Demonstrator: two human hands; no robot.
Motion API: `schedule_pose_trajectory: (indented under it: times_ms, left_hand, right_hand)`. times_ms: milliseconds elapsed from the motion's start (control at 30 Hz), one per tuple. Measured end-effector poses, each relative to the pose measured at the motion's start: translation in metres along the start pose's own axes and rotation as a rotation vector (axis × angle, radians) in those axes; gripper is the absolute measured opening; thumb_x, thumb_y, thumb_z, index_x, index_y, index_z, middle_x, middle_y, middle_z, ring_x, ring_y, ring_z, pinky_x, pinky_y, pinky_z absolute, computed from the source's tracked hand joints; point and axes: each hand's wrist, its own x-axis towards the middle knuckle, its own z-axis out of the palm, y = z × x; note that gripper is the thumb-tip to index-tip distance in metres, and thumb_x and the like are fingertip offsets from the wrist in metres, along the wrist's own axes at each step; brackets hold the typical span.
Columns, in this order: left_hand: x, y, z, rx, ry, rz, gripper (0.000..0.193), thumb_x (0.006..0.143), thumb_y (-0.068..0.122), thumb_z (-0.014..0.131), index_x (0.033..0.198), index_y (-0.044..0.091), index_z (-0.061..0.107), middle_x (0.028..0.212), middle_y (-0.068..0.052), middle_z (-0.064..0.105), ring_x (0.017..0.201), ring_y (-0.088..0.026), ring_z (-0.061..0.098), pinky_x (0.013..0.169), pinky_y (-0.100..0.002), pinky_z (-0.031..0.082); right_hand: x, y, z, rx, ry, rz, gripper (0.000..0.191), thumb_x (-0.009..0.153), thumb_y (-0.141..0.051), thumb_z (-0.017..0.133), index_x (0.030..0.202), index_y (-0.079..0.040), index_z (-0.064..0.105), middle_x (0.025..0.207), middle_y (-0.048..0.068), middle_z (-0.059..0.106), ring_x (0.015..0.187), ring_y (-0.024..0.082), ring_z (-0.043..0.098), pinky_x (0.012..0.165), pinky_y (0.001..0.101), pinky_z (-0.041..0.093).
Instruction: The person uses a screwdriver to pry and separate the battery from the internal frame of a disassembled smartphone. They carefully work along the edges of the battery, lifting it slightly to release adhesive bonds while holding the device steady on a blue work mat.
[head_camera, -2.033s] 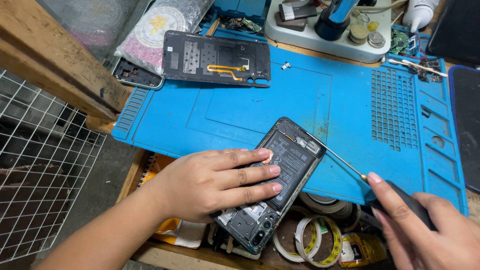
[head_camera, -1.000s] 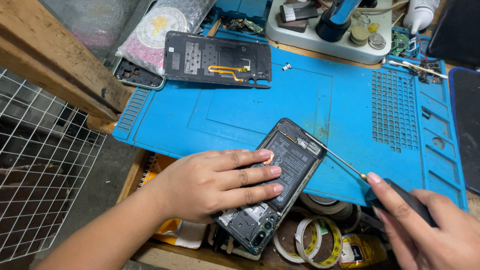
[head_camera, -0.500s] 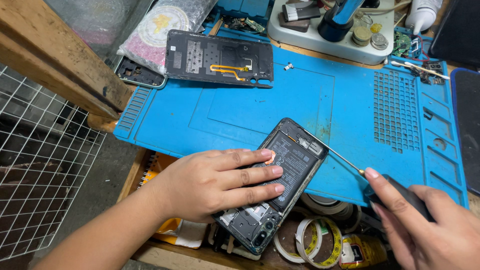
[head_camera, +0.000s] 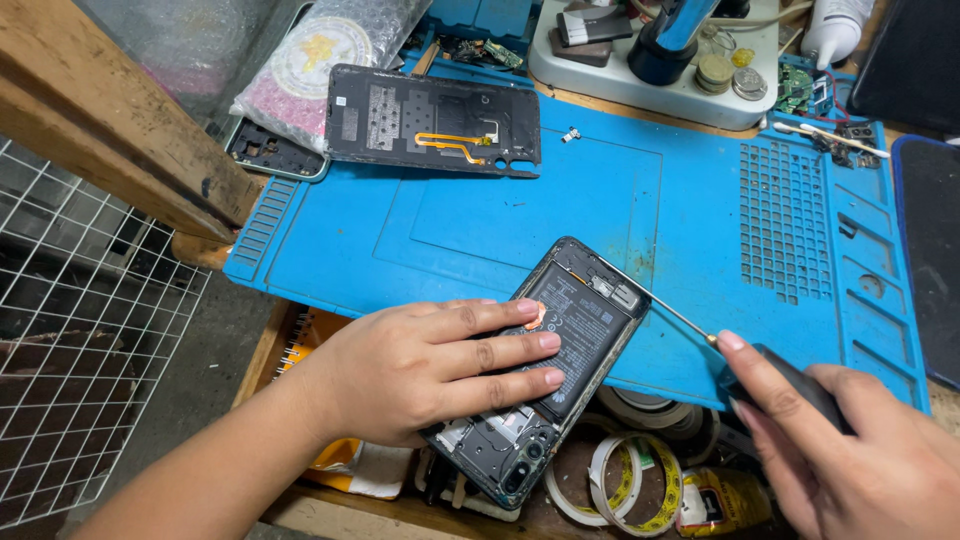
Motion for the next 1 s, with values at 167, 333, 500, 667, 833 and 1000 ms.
schedule_pose_trajectory:
  times_ms: [167,333,500,667,833,1000]
  left_hand:
    - [-0.0008,0.0006,-0.0002,0.005,-0.001,-0.005,0.054,0.092,0.017,0.060,0.145,0.015,0.060,0.150,-0.007,0.060,0.143,-0.030,0.055,0.115,-0.042,0.049]
    - [-0.0002,0.0000,0.0003,0.002,0.004,-0.005,0.052,0.093,0.016,0.060,0.146,0.015,0.060,0.150,-0.007,0.060,0.144,-0.029,0.055,0.116,-0.042,0.048]
    - [0.0003,-0.0005,0.0003,-0.003,-0.001,0.005,0.053,0.093,0.016,0.060,0.146,0.014,0.059,0.151,-0.008,0.059,0.144,-0.030,0.055,0.117,-0.043,0.048]
    - [0.0002,-0.0002,0.0002,-0.007,-0.005,0.002,0.054,0.092,0.016,0.059,0.146,0.013,0.059,0.151,-0.009,0.059,0.144,-0.030,0.054,0.117,-0.043,0.048]
    - [-0.0007,0.0001,0.0000,0.012,0.000,-0.001,0.049,0.097,0.017,0.056,0.146,0.015,0.060,0.151,-0.007,0.060,0.144,-0.030,0.055,0.116,-0.042,0.048]
    - [0.0000,-0.0005,0.0009,0.018,0.007,0.005,0.049,0.097,0.017,0.055,0.145,0.014,0.060,0.150,-0.008,0.060,0.143,-0.029,0.055,0.117,-0.042,0.048]
  right_hand:
    - [0.0036,-0.0024,-0.0023,0.021,0.006,0.004,0.057,0.075,-0.027,0.083,0.130,-0.034,0.069,0.088,0.016,0.069,0.059,0.025,0.069,0.057,0.0382,0.057]
    - [0.0057,-0.0044,-0.0046,-0.016,-0.025,0.008,0.056,0.076,-0.030,0.083,0.129,-0.035,0.068,0.088,0.014,0.068,0.059,0.024,0.068,0.056,0.0375,0.057]
    - [0.0071,-0.0043,-0.0058,-0.013,-0.047,-0.003,0.056,0.077,-0.030,0.082,0.131,-0.036,0.067,0.087,0.012,0.069,0.056,0.023,0.067,0.054,0.0379,0.055]
    - [0.0042,-0.0016,-0.0026,-0.004,-0.009,-0.017,0.056,0.076,-0.029,0.082,0.130,-0.034,0.067,0.087,0.014,0.068,0.057,0.024,0.067,0.054,0.0378,0.055]
    - [-0.0009,0.0008,0.0006,0.038,-0.027,0.027,0.057,0.075,-0.030,0.083,0.130,-0.034,0.067,0.087,0.014,0.067,0.057,0.022,0.067,0.055,0.0366,0.056]
    - [-0.0014,-0.0007,-0.0003,0.045,0.007,0.019,0.059,0.075,-0.029,0.082,0.133,-0.032,0.071,0.086,0.014,0.067,0.058,0.023,0.067,0.056,0.0373,0.056]
